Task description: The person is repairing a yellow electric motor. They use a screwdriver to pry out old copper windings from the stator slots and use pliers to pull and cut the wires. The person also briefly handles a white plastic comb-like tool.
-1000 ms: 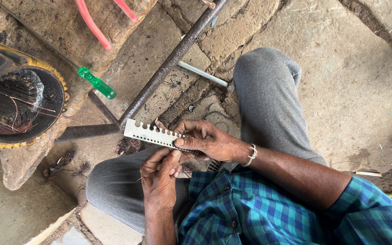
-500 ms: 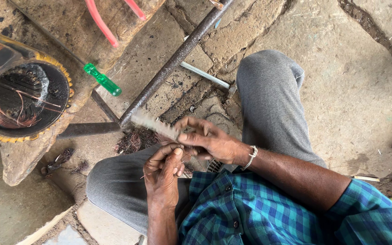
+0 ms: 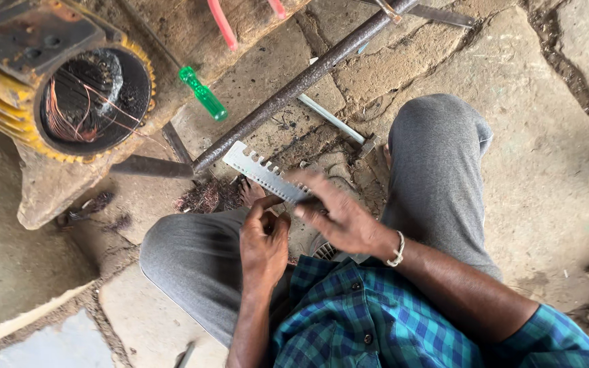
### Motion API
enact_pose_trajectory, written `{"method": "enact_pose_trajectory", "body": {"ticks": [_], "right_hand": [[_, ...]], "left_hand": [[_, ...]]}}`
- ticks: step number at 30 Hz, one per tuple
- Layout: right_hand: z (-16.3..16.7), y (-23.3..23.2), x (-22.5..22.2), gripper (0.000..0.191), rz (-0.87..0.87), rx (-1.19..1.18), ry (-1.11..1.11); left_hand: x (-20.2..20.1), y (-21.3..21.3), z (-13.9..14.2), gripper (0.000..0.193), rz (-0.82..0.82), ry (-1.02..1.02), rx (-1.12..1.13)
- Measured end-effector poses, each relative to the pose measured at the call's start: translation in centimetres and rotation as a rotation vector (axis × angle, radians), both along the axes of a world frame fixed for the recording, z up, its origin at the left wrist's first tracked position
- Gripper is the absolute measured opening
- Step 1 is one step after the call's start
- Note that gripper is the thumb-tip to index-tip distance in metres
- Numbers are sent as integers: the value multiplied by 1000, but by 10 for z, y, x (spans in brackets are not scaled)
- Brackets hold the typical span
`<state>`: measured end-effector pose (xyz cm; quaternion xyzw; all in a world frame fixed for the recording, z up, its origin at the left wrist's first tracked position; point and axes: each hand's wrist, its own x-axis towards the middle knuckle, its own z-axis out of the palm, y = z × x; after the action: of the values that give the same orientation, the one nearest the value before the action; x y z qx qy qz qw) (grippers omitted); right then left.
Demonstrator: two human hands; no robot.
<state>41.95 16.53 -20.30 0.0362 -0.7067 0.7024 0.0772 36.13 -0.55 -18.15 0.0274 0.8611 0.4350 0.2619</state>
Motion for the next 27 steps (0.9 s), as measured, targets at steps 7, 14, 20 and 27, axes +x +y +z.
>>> {"method": "enact_pose_trajectory", "body": {"ticks": [7, 14, 20, 27], "right_hand": [[-4, -8, 6, 27, 101, 298, -103], [-12, 2, -6, 24, -75, 158, -32], [-11, 11, -4, 32, -23, -63, -185], [0, 8, -4, 29, 28, -146, -194]], "left_hand": [[14, 4, -16, 22, -192, 289, 82], [14, 0, -11, 11, 7, 21, 466], [17, -4, 2, 16, 101, 3, 464], [16, -1, 2, 10, 152, 1, 500]]}}
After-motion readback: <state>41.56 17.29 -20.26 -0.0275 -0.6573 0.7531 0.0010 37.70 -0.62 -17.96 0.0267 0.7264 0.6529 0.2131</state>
